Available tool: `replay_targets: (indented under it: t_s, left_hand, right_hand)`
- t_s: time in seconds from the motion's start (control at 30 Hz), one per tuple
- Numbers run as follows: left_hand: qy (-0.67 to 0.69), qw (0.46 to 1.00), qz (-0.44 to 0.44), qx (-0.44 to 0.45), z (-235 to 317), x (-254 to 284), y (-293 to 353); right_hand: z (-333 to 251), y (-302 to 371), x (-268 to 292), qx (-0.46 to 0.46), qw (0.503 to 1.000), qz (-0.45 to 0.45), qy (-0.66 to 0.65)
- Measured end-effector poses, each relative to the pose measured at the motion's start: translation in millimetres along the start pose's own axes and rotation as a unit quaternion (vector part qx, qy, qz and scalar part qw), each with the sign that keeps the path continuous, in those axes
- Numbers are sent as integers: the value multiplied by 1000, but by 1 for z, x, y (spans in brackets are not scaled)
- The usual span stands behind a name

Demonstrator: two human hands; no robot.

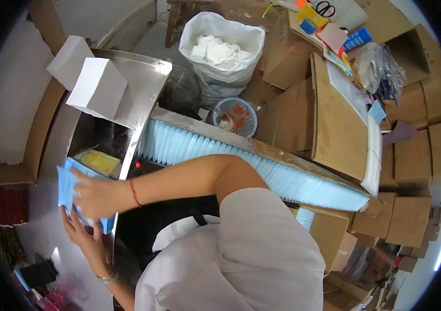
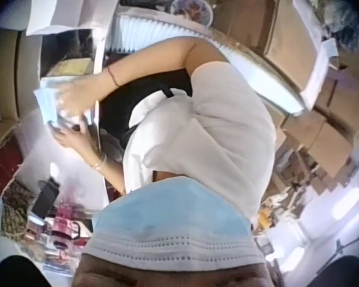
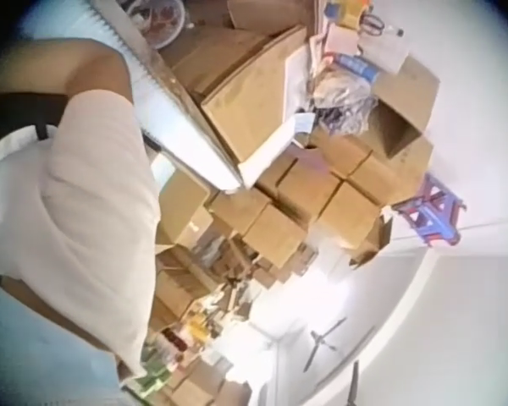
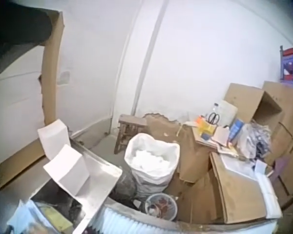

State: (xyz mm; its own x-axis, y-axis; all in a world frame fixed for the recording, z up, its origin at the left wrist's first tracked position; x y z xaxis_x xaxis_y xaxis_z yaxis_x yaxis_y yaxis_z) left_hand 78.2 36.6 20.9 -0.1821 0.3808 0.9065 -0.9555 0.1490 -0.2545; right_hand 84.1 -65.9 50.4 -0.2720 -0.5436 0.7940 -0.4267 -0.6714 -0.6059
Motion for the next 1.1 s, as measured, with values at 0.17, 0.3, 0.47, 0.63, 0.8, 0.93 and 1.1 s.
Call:
replay_targets:
  t_s: [0.17, 0.3, 0.47, 0.63, 0.8, 0.93, 1.1]
  left_hand:
    - [-69, 989, 131, -25, 34, 12, 10]
    - [-21, 999, 6, -44, 48, -3, -5]
    - [-3, 996, 35, -82, 60, 10, -17]
    - [-4, 1000, -29, 3, 28, -4, -32]
    - [-13, 999, 14, -42, 39, 4, -35]
    - [31, 996, 79, -41, 42, 5, -33]
    - [91, 994, -8, 66, 26, 1, -31]
  right_hand:
    - [34, -15, -27, -72, 985, -6, -157]
    - [98, -4, 75, -117, 972, 205, -8]
    - [160, -10, 97, -252, 932, 141, 217]
    - [180, -17, 89, -217, 949, 19, 226]
    - [188, -31, 89, -227, 946, -53, 223]
    - [153, -21, 90, -374, 854, 263, -247]
    - [111, -12, -35, -405, 830, -70, -377]
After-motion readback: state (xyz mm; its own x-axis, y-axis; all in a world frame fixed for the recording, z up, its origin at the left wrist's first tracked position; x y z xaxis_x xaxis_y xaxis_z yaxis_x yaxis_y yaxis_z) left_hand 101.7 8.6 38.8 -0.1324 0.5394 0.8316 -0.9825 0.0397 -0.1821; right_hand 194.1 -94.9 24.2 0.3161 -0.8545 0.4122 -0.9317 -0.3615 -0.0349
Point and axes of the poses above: each hand's wrist, its own y-axis away from the middle knuckle, its own x-axis out of the back of the hand, z = x × y, the point moved 10 cm from there along -y, towards the middle knuckle, and after that the axes turned 4 degrees about -x, right-handed, at the moved point
